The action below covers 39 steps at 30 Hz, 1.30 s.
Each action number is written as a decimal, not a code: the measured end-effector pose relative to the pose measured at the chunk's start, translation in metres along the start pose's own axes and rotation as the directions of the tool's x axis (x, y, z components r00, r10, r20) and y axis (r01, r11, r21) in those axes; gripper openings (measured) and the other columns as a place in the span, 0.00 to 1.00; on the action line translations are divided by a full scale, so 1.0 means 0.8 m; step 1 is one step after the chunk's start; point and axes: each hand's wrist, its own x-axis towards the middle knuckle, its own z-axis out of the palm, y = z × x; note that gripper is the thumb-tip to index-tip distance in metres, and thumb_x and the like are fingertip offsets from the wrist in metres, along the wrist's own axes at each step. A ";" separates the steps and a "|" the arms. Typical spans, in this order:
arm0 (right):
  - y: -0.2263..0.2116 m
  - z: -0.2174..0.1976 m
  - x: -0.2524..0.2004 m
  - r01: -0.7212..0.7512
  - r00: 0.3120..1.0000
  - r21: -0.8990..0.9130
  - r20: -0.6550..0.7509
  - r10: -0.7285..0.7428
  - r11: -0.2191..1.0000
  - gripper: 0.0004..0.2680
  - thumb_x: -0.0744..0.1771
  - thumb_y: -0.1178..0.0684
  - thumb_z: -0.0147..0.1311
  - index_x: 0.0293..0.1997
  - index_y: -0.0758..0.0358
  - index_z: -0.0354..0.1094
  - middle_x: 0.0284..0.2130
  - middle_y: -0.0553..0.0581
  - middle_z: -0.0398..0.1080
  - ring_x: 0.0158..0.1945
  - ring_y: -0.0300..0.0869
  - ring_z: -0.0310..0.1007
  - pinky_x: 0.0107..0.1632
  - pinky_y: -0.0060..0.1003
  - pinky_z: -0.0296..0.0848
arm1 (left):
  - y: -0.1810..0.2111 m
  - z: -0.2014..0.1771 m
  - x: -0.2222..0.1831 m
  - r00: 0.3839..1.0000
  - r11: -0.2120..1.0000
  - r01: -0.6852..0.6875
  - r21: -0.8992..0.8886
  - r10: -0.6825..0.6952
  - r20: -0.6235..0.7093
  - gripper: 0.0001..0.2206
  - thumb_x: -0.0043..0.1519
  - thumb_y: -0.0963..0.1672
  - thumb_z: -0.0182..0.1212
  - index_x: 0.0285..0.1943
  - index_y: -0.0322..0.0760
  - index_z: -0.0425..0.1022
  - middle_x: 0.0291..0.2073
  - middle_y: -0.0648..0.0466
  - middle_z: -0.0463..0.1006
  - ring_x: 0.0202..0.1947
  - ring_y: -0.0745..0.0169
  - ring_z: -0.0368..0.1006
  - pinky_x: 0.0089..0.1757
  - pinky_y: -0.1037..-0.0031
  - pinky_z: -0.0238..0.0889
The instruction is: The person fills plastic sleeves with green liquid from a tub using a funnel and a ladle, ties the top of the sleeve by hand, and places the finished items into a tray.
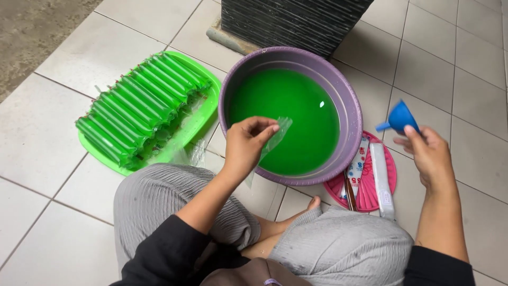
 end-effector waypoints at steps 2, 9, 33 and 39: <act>-0.068 0.033 -0.025 0.091 0.992 0.066 0.086 -0.096 0.994 0.10 0.73 0.49 0.49 0.57 0.63 0.66 0.48 0.59 0.73 0.51 0.46 0.77 0.60 0.39 0.71 | -0.018 0.000 -0.005 1.000 0.999 0.002 0.035 -0.002 -0.003 0.04 0.58 0.44 0.70 0.38 0.42 0.85 0.29 0.59 0.85 0.31 0.76 0.78 0.36 0.82 0.71; -0.134 0.169 -0.094 0.397 0.903 0.110 0.129 -0.409 0.911 0.08 0.70 0.52 0.60 0.50 0.65 0.74 0.40 0.63 0.77 0.48 0.45 0.76 0.57 0.46 0.71 | -0.026 -0.007 -0.020 1.000 0.995 -0.015 0.102 0.017 -0.024 0.04 0.57 0.42 0.73 0.39 0.39 0.85 0.27 0.48 0.83 0.32 0.54 0.83 0.39 0.69 0.75; -0.105 0.176 -0.100 0.538 0.819 0.118 0.163 -0.551 0.835 0.06 0.67 0.55 0.63 0.44 0.64 0.75 0.42 0.64 0.75 0.47 0.55 0.76 0.56 0.51 0.68 | -0.051 -0.001 -0.017 0.998 0.995 -0.067 0.073 0.066 0.024 0.04 0.60 0.42 0.69 0.40 0.37 0.83 0.32 0.47 0.80 0.37 0.47 0.81 0.40 0.63 0.74; -0.104 0.170 -0.097 0.530 0.829 0.183 0.094 -0.551 0.828 0.06 0.69 0.56 0.59 0.45 0.69 0.73 0.43 0.66 0.72 0.48 0.50 0.72 0.58 0.50 0.66 | -0.057 0.000 -0.014 1.000 0.998 -0.026 0.057 0.026 -0.003 0.05 0.60 0.43 0.70 0.39 0.37 0.82 0.32 0.49 0.79 0.36 0.54 0.81 0.37 0.68 0.74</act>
